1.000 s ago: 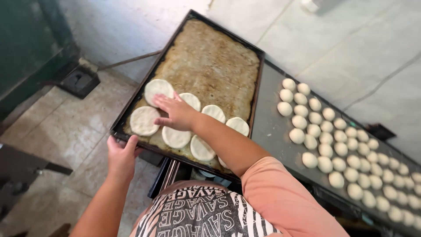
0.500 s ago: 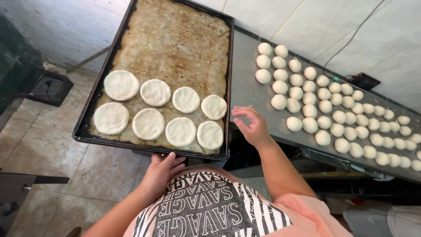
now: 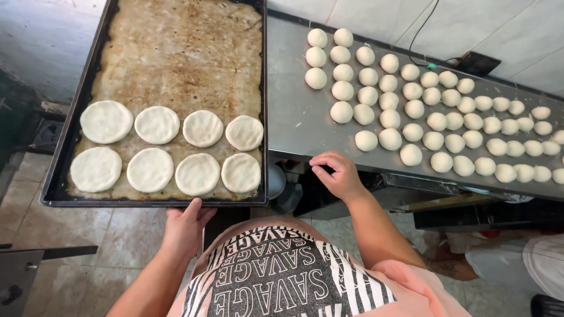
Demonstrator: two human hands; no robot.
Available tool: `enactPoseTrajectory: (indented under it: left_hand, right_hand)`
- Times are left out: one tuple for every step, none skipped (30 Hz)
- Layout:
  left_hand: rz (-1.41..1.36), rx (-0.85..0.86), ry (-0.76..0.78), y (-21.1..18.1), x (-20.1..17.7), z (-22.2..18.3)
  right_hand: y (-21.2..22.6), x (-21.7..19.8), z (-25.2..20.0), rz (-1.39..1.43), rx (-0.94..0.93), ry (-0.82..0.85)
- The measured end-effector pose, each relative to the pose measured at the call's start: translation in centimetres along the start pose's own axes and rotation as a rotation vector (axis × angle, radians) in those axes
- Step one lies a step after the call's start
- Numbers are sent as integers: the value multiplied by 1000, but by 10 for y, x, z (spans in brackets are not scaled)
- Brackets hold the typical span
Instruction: Placing dough balls on a baking tray and flattening them by hand
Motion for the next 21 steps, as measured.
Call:
enactPoseTrajectory:
  left_hand:
    - [5, -28, -42, 2, 4, -4]
    - [9, -58, -88, 6, 7, -10]
    - [12, -59, -89, 10, 13, -17]
    - [30, -77, -85, 14, 20, -24]
    - [48, -96, -82, 18, 25, -31]
    - [47, -96, -78, 14, 30, -40]
    - [61, -126, -52, 11, 34, -48]
    - [73, -153, -25, 7, 39, -56]
    - [70, -151, -20, 5, 38, -58]
    - [64, -174, -22, 4, 36, -60]
    - [58, -196, -24, 4, 34, -62]
    - [58, -201, -29, 3, 34, -63]
    - [56, -228, -9, 3, 36, -63]
    - [56, -256, 17, 2, 39, -61]
    - [59, -262, 16, 1, 38, -62]
    - [79, -247, 21, -1, 40, -57]
    - [99, -231, 27, -2, 41, -52]
    - [100, -229, 40, -1, 41, -47]
    - [76, -211, 44, 0, 42, -41]
    - [57, -199, 41, 1, 40, -38]
    - [62, -204, 48, 0, 36, -37]
  right_hand:
    - [-6, -5, -3, -2, 39, -13]
    - [-11, -9, -8, -4, 79, -22]
    - [-15, -9, -11, -2, 82, -22]
    - [-22, -8, -12, -20, 152, -7]
    - [-29, -6, -14, -39, 222, 8]
    - [-27, -4, -16, -41, 222, 6]
    - [-30, 4, -18, -20, 318, 93]
    - [-31, 12, -18, 2, 409, 180]
    - [-35, 19, -21, -1, 407, 176]
    - [-43, 33, -26, 67, 499, 298]
    - [-50, 48, -32, 135, 590, 420]
    - [-44, 52, -29, 135, 594, 426]
    - [-41, 55, -25, 99, 638, 391]
    - [-37, 56, -21, 63, 684, 350]
    - [-34, 57, -20, 63, 690, 352]
    - [-35, 56, -15, 31, 729, 354]
    - [-35, 55, -11, 0, 767, 357]
    - [-33, 56, -9, -2, 769, 343]
    - [-32, 59, -6, -6, 765, 350]
    - [-30, 62, -7, -7, 766, 364]
    - [-30, 62, -8, -6, 774, 358]
Point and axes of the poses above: each hand's wrist, its own z-axis towards the middle knuckle, its own x-axis out of the palm, y = z × x, the point moved 5 cm from there along z, towards the middle knuckle, and after that the axes turned 13 degrees about x, right-handed, at the moved point
